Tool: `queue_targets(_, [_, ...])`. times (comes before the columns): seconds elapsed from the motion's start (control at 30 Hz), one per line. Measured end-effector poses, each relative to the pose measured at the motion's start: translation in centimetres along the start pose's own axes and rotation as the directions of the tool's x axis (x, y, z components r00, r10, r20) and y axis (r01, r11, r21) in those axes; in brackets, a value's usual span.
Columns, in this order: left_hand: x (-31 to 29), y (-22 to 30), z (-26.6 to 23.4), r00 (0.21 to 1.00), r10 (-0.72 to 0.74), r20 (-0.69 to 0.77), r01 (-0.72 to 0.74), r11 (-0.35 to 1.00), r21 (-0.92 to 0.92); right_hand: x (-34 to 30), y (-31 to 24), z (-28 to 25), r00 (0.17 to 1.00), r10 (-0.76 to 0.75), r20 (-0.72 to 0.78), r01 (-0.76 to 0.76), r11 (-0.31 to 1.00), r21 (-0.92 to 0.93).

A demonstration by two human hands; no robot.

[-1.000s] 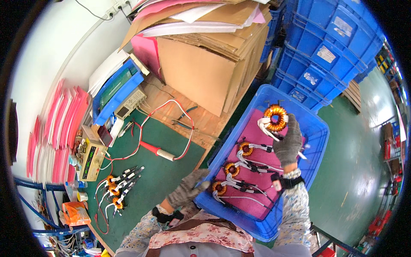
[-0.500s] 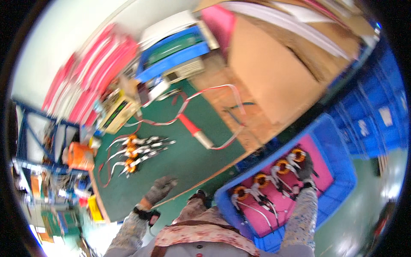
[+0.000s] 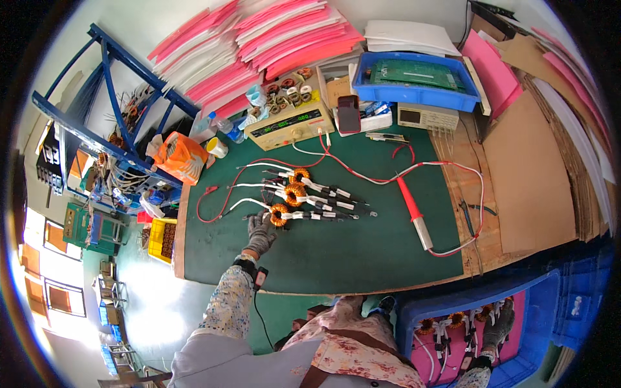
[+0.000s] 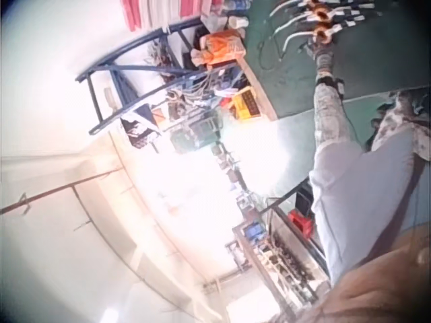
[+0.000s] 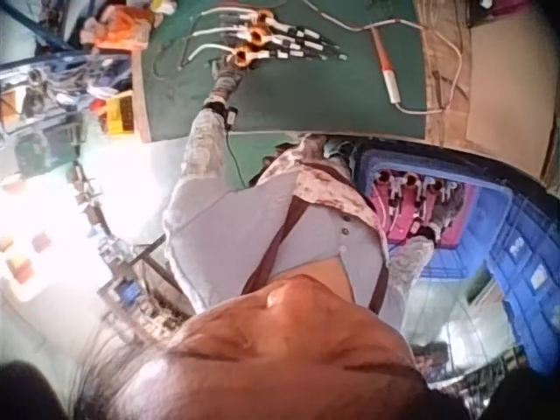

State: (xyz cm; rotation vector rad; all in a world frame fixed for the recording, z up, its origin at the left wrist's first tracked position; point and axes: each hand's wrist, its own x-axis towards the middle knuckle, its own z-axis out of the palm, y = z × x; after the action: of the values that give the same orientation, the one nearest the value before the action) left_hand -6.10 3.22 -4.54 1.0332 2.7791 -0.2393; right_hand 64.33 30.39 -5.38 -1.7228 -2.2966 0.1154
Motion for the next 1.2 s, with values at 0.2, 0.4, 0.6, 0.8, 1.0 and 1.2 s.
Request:
queue_targets(0.2, [7.5, -0.6, -1.4, 0.958, 0.168, 0.232, -0.204, 0.969, 0.141, 3.5, -11.7, -5.6, 0.962, -0.187, -0.197, 0.153, 0.972, -0.178])
queue_targets(0.4, [10.3, -0.4, 0.4, 0.874, 0.371, 0.314, -0.476, 0.785, 0.397, 8.3, -29.1, -3.8, 0.858, -0.5, -0.118, 0.513, 0.824, 0.241])
queue_targets(0.6, [3.1, -2.5, -8.2, 0.696, 0.652, 0.3, -0.55, 0.753, -0.362, 3.3, -49.9, -2.7, 0.626, -0.768, 0.135, 0.713, 0.634, 0.3])
queue_targets(0.8, [-2.1, 1.5, -19.1, 0.458, 0.883, -0.101, -0.716, 0.3, -0.63, 2.7, -50.9, -1.1, 0.63, -0.744, -0.224, 0.768, 0.639, 0.039])
queue_targets(1.0, [-2.8, 4.1, -23.2, 0.375, 0.91, -0.178, -0.791, 0.213, -0.574, 3.9, -49.4, -7.1, 0.64, -0.677, -0.364, 0.698, 0.71, -0.092])
queue_targets(1.2, [0.9, 7.5, -20.6, 0.247, 0.969, 0.015, -0.815, 0.216, -0.538, 4.4, -48.8, -10.1, 0.71, -0.582, 0.397, 0.574, 0.805, 0.153])
